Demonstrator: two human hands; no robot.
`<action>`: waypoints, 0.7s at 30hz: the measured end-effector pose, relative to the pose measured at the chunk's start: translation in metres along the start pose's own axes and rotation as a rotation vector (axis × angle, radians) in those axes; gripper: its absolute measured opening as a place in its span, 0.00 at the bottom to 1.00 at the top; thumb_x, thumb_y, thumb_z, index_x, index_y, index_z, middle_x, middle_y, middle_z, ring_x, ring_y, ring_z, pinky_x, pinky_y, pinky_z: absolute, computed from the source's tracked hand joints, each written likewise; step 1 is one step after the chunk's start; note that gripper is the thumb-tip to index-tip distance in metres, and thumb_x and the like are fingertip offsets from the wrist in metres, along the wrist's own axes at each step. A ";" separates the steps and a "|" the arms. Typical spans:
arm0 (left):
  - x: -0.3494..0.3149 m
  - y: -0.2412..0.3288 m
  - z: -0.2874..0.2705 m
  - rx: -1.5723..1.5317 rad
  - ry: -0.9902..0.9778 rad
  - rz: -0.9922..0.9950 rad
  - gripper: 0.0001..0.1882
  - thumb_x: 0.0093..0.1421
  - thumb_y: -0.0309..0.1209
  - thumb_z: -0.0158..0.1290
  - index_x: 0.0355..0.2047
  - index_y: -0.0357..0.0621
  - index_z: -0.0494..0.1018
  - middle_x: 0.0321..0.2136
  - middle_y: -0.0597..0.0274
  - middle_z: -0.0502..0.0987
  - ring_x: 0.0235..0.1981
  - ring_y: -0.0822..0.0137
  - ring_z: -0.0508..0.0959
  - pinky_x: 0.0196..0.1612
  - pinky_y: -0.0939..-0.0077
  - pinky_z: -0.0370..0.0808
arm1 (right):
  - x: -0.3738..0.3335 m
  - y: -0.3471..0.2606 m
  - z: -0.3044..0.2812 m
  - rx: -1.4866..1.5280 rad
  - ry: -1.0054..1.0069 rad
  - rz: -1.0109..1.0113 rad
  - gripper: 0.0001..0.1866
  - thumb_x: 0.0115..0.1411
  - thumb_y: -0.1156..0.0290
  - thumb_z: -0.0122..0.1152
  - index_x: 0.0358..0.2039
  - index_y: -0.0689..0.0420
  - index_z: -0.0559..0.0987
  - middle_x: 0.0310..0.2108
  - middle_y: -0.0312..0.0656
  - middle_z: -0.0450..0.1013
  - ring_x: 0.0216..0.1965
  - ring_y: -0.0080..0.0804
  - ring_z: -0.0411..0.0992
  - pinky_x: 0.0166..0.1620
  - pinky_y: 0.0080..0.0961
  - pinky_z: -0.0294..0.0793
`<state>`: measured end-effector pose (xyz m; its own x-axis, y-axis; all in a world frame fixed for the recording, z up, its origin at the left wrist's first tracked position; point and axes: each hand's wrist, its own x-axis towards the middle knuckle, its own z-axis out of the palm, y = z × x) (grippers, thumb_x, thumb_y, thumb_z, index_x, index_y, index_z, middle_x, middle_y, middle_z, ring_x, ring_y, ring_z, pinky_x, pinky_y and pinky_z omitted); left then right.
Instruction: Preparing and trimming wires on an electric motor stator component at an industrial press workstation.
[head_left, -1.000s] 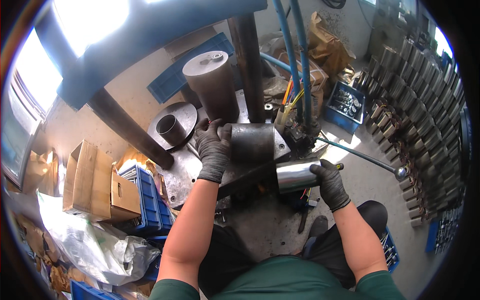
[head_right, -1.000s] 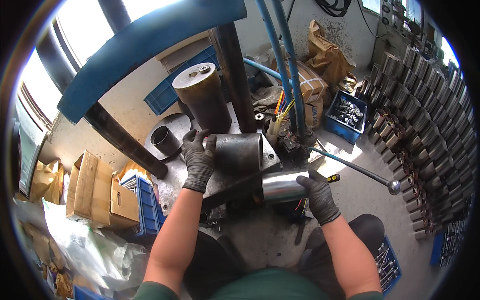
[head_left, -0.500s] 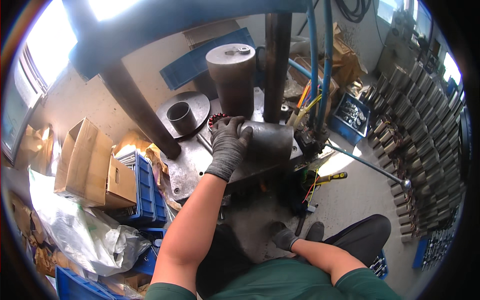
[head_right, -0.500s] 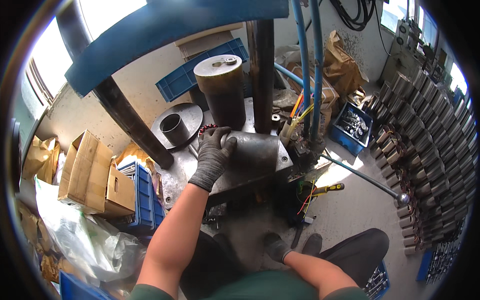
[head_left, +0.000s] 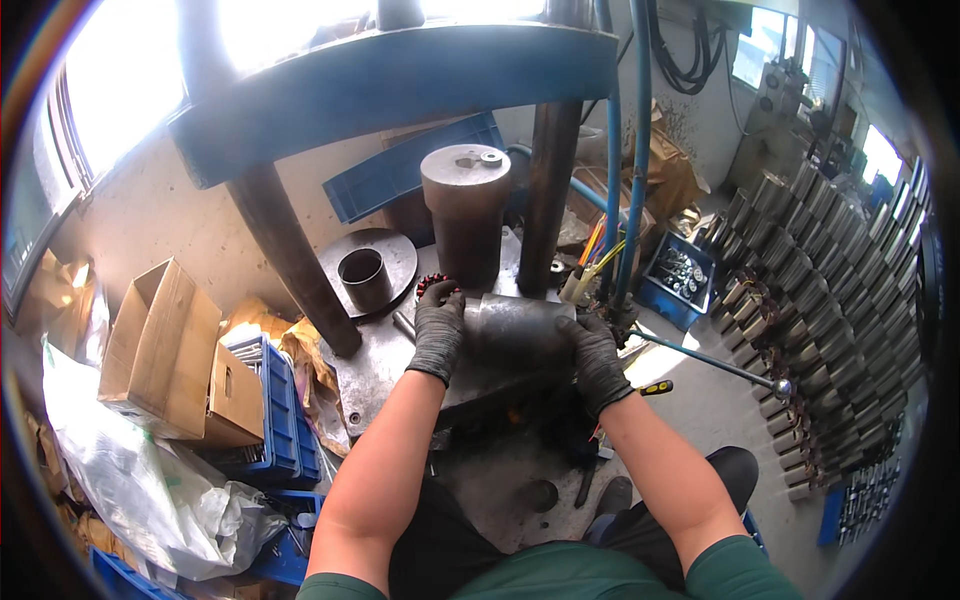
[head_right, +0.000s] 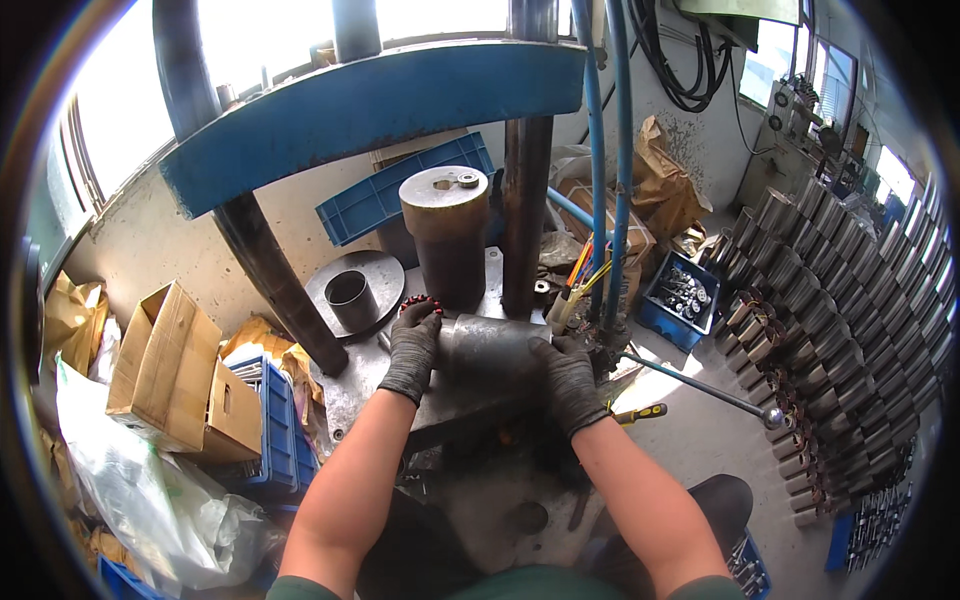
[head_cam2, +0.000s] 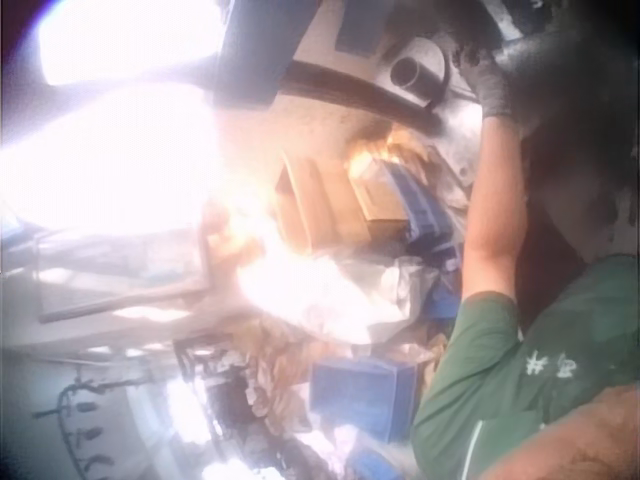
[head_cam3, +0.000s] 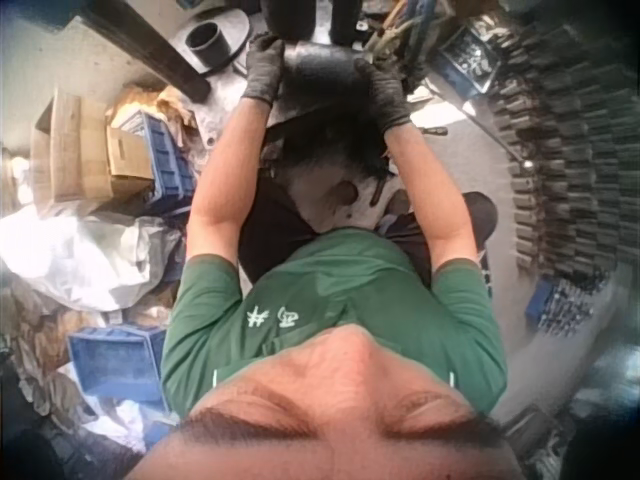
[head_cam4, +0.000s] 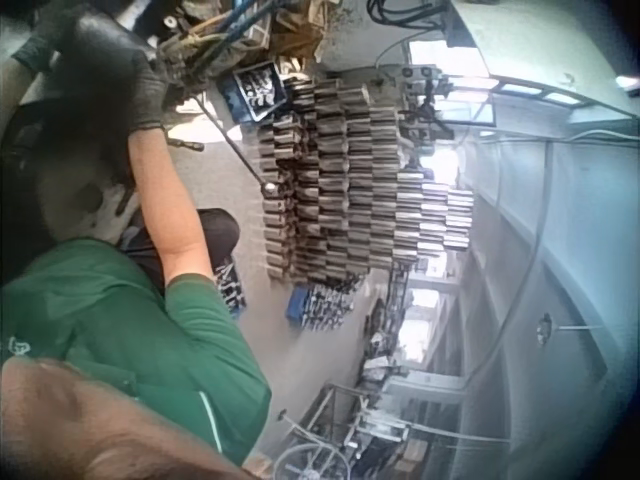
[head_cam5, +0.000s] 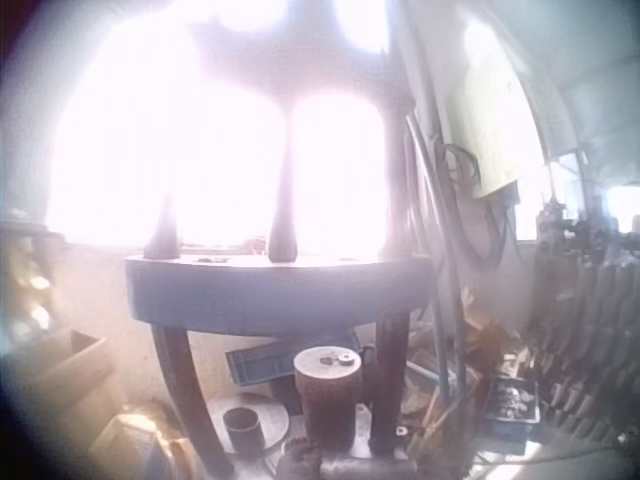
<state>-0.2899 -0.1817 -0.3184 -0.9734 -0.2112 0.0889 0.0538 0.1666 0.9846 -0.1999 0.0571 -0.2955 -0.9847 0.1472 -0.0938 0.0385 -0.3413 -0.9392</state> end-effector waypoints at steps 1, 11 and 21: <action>0.007 -0.012 -0.003 -0.091 0.050 0.009 0.15 0.68 0.27 0.57 0.53 0.42 0.80 0.44 0.56 0.83 0.44 0.67 0.81 0.51 0.72 0.77 | 0.005 0.001 0.004 0.107 0.027 0.143 0.12 0.66 0.68 0.68 0.46 0.61 0.81 0.39 0.42 0.81 0.39 0.32 0.79 0.49 0.32 0.78; 0.052 -0.053 -0.048 0.043 0.125 0.000 0.13 0.61 0.29 0.59 0.43 0.39 0.84 0.36 0.49 0.86 0.39 0.61 0.83 0.50 0.69 0.77 | -0.027 -0.004 -0.012 0.511 -0.014 0.308 0.17 0.61 0.72 0.68 0.49 0.63 0.79 0.43 0.49 0.81 0.42 0.40 0.81 0.52 0.37 0.82; 0.027 -0.026 -0.049 0.359 0.149 0.099 0.13 0.64 0.31 0.54 0.44 0.38 0.83 0.33 0.53 0.84 0.36 0.62 0.79 0.47 0.68 0.76 | -0.133 -0.011 -0.096 0.198 0.076 0.444 0.20 0.60 0.68 0.69 0.50 0.62 0.79 0.42 0.50 0.80 0.40 0.48 0.81 0.47 0.46 0.83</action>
<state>-0.3072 -0.2387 -0.3347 -0.9231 -0.3102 0.2272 0.0384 0.5135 0.8572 -0.0528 0.1305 -0.3042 -0.8648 0.0120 -0.5020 0.4117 -0.5556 -0.7224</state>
